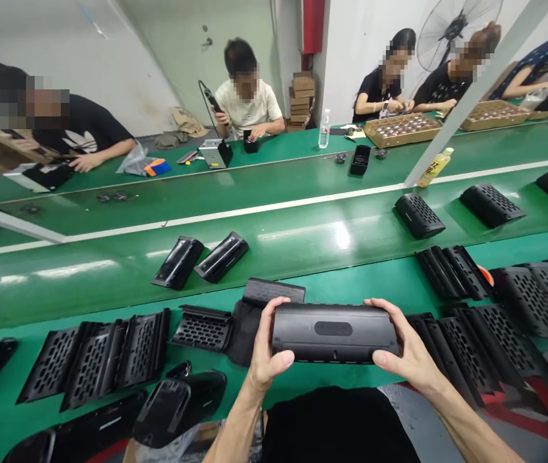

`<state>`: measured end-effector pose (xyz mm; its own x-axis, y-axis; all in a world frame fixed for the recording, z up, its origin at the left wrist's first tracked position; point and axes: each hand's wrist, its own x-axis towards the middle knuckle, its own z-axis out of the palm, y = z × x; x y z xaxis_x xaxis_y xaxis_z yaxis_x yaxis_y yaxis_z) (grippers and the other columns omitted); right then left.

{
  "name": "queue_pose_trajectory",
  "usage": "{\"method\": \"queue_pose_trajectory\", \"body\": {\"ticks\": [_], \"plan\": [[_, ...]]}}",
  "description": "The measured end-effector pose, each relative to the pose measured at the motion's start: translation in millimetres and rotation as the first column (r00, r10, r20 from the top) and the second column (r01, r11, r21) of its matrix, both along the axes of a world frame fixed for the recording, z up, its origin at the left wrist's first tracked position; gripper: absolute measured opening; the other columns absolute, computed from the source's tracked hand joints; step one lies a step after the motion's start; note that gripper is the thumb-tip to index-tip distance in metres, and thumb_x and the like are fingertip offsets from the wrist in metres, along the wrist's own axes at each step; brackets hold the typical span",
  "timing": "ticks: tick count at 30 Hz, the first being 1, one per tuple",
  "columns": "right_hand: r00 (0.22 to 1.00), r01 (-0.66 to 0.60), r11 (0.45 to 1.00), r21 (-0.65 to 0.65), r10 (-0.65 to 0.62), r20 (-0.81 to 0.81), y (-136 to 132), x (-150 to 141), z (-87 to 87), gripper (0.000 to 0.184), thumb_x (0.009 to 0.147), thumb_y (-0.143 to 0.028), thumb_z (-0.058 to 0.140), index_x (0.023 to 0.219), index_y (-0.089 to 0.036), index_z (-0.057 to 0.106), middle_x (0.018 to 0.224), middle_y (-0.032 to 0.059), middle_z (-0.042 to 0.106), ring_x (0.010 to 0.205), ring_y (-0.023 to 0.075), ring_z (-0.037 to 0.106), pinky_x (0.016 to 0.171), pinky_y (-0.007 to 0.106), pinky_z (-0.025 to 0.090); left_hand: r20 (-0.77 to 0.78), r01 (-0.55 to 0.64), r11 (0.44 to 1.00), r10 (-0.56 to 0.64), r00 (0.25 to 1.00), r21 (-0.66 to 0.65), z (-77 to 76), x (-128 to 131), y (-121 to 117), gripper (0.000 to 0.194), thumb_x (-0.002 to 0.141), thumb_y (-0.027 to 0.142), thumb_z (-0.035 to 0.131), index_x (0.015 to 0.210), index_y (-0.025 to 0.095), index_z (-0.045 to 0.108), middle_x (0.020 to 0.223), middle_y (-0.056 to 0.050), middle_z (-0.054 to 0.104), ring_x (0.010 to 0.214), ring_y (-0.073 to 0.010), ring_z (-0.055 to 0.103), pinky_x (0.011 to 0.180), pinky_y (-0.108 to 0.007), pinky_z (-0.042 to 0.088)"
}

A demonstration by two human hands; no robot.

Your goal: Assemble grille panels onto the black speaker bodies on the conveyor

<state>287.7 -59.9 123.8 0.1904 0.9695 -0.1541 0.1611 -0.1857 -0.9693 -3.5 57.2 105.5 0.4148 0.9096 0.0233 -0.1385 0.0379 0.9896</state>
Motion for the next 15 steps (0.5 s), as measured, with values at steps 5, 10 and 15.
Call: {"method": "queue_pose_trajectory", "body": {"ticks": [5, 10, 15], "plan": [[1.0, 0.023, 0.999, 0.027, -0.023, -0.009, 1.1, 4.5, -6.7, 0.086, 0.078, -0.065, 0.081, 0.15, -0.028, 0.052, 0.155, 0.013, 0.057, 0.132, 0.0378, 0.062, 0.102, 0.043, 0.057, -0.026, -0.006, 1.0, 0.006, 1.0, 0.015, 0.2, 0.9, 1.2, 0.096, 0.07, 0.068, 0.079, 0.15, 0.025, 0.047, 0.139, -0.011, 0.058, 0.115, -0.0354, 0.059, 0.1, -0.045, 0.049], [0.999, 0.038, 0.999, 0.003, -0.038, 0.037, -6.8, 8.5, -8.2, 0.086, 0.079, -0.062, 0.081, 0.152, -0.03, 0.052, 0.157, 0.0123, 0.057, 0.132, 0.0392, 0.063, 0.098, 0.042, 0.059, -0.006, 0.108, 0.993, -0.108, 0.994, -0.042, 5.7, -4.5, 1.6, 0.105, 0.073, 0.07, 0.08, 0.159, 0.027, 0.039, 0.161, -0.014, 0.043, 0.138, -0.0423, 0.048, 0.116, -0.051, 0.04], [0.996, 0.074, 0.997, 0.005, -0.074, 0.057, -12.1, 4.3, -6.6, 0.085, 0.078, -0.057, 0.083, 0.153, -0.031, 0.052, 0.157, 0.011, 0.057, 0.138, 0.0396, 0.059, 0.099, 0.039, 0.058, 0.005, 0.068, 0.997, -0.068, 0.998, -0.018, 9.5, -2.7, -0.1, 0.09, 0.072, 0.061, 0.083, 0.148, 0.026, 0.051, 0.147, -0.012, 0.055, 0.122, -0.037, 0.056, 0.105, -0.048, 0.047]]}}
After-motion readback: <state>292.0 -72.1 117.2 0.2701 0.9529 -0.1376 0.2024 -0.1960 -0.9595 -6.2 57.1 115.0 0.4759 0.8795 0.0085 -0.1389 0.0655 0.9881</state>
